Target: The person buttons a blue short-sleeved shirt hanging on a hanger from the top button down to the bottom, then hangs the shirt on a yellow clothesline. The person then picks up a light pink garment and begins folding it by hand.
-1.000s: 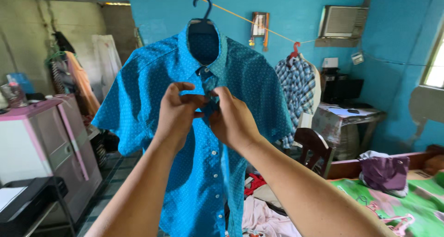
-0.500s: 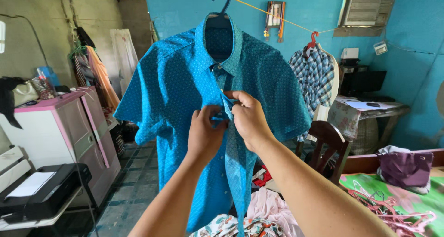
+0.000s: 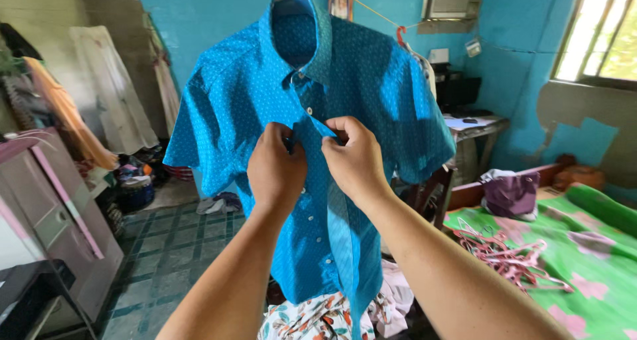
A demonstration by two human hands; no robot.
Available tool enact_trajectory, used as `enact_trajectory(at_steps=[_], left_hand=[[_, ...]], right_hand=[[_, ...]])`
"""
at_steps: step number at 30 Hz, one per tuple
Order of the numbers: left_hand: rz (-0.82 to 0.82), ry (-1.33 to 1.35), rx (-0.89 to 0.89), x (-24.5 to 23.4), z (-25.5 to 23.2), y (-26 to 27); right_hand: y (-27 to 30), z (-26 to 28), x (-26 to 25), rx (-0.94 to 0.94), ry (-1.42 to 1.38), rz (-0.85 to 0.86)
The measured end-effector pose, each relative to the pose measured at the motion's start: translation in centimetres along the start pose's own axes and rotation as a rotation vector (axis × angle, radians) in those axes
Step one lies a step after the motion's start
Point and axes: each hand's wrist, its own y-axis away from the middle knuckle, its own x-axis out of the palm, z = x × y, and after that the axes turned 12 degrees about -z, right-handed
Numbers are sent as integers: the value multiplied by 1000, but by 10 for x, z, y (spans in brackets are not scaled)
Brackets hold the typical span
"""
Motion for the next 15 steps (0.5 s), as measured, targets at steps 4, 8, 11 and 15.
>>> enact_trajectory(at_steps=[4,8,11,15], left_hand=[[94,199,17,-14,8,1],[220,272,-180,-35,6,1],[304,273,-201,-49,10,-3],[259,333,265,-60,24,-12]], right_hand=[[6,-5,-1,117,197,-7],[20,-13,2,92,247,-4],[30,-16,6,59,230,-28],[39,-10,10,88,274,-71]])
